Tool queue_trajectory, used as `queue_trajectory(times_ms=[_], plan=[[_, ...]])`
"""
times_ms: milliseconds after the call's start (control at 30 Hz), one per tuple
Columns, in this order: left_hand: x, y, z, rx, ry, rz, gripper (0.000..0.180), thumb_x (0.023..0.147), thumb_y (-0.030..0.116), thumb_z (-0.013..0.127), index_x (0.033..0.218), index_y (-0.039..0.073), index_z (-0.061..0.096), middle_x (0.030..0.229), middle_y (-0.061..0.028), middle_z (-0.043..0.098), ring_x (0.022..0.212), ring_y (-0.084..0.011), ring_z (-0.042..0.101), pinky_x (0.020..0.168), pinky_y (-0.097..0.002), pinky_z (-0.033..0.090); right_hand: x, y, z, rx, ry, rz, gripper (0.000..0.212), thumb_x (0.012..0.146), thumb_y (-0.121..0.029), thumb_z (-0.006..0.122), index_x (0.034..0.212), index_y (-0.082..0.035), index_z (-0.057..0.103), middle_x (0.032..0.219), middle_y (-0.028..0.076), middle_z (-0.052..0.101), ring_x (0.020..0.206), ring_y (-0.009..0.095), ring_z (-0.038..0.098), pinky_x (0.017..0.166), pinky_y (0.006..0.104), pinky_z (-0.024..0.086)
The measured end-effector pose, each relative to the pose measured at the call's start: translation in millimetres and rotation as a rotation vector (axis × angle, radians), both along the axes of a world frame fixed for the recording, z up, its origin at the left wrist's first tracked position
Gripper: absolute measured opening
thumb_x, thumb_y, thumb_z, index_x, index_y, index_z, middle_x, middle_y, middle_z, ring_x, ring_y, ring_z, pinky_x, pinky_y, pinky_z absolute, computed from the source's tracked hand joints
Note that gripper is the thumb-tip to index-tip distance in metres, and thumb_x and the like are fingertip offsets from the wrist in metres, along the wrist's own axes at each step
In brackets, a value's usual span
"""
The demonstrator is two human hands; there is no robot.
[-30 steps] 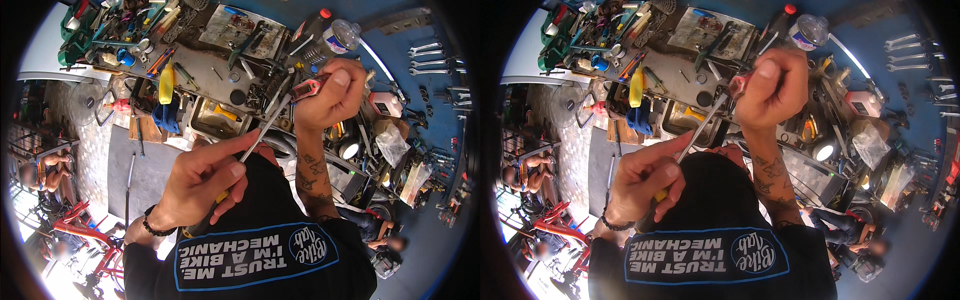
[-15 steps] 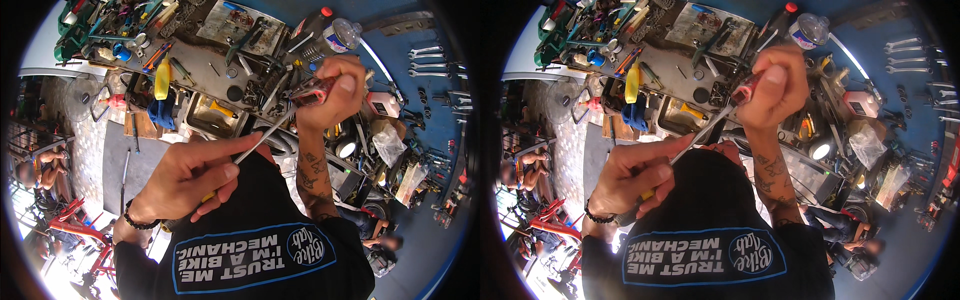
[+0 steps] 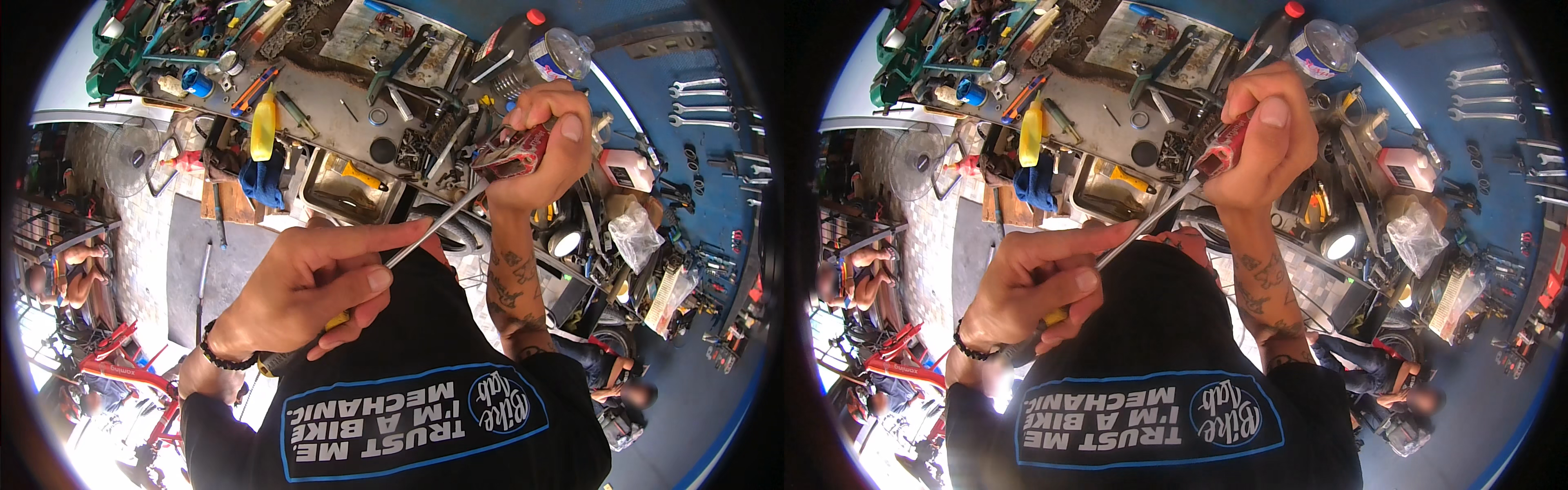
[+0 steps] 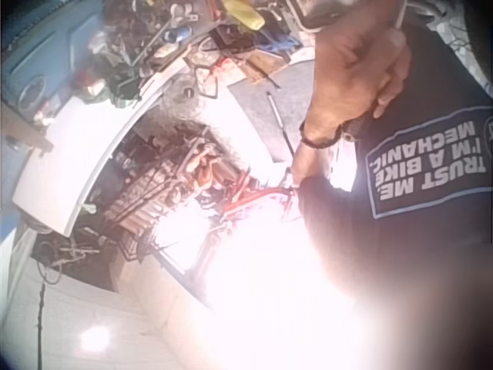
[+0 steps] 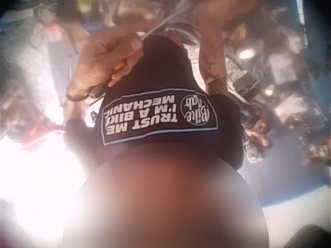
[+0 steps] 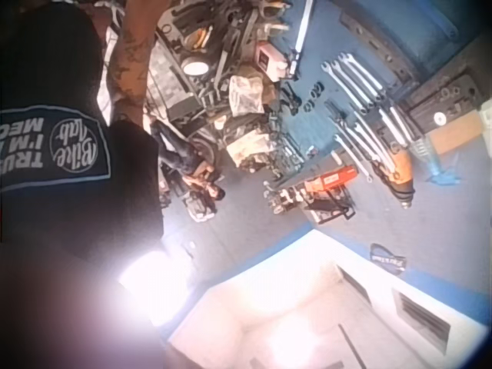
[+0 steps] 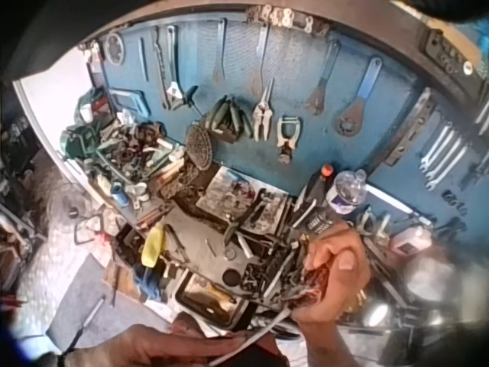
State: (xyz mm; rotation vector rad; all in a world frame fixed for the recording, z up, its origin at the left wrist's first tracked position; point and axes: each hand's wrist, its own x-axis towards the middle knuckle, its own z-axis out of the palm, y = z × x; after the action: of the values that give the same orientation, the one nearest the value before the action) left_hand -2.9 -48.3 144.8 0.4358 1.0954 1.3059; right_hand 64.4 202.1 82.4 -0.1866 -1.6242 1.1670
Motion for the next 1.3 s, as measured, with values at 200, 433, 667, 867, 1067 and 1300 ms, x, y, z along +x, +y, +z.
queue_trajectory(times_ms=[200,433,667,867,1067,1300], plan=[[11.8,1.1,-0.9,0.009,0.025,0.087,0.049,0.107,-0.001,0.047,0.157,0.003,0.045,0.068,-0.0043,0.058,0.044,-0.0065,0.048,0.038,-0.0215,0.038,-0.6,0.1,0.2,-0.01,-0.089,0.0,0.037,0.105,-0.029,0.042,0.083,0.0,0.051,0.079,0.009,0.051,0.069,0.015,0.047,0.062,0.0293,0.038],[15.3,0.2,-3.8,0.02,0.057,0.122,0.049,0.107,-0.003,0.046,0.156,0.001,0.046,0.067,-0.0047,0.058,0.044,-0.0068,0.049,0.039,-0.0212,0.037,-0.6,-2.3,-5.3,0.035,-0.09,-0.03,0.038,0.104,-0.029,0.041,0.083,0.0,0.051,0.08,0.009,0.051,0.069,0.014,0.047,0.062,0.0287,0.037],[0.7,1.4,0.0,-0.066,-0.078,0.024,0.047,0.108,0.002,0.048,0.155,0.003,0.048,0.068,-0.0047,0.057,0.044,-0.007,0.048,0.039,-0.022,0.038,-0.7,-5.6,-2.3,-0.104,-0.087,0.175,0.037,0.104,-0.029,0.042,0.083,0.0,0.051,0.079,0.009,0.051,0.07,0.015,0.048,0.061,0.0288,0.038],[1.7,2.5,-18.3,-0.015,-0.408,-0.18,0.047,0.106,0.004,0.053,0.152,-0.001,0.049,0.063,-0.0051,0.052,0.039,-0.0067,0.042,0.034,-0.0228,0.032,-2.0,-23.7,-10.9,-0.454,-0.374,0.577,0.047,0.108,-0.039,0.045,0.079,-0.004,0.057,0.07,0.0,0.052,0.06,0.007,0.046,0.057,0.026,0.037],[-20.3,-39.4,-37.6,0.261,-0.406,0.344,0.052,0.103,0.013,0.06,0.148,-0.01,0.046,0.067,-0.0083,0.057,0.032,-0.007,0.035,0.028,-0.0223,0.027,1.0,-5.9,-24.7,-0.955,-0.416,0.431,0.045,0.106,-0.052,0.051,0.085,-0.012,0.054,0.073,0.0,0.054,0.056,0.008,0.05,0.046,0.0233,0.038],[-11.5,-24.8,-79.1,-0.089,-0.571,1.039,0.037,0.111,0.032,0.052,0.137,0.007,0.056,0.089,-0.0052,0.061,0.054,-0.0083,0.053,0.047,-0.0243,0.052,1.3,-5.9,-22.3,-0.914,-0.358,0.463,0.047,0.106,-0.052,0.052,0.083,-0.011,0.056,0.072,0.001,0.055,0.059,0.008,0.05,0.053,0.0221,0.042]])
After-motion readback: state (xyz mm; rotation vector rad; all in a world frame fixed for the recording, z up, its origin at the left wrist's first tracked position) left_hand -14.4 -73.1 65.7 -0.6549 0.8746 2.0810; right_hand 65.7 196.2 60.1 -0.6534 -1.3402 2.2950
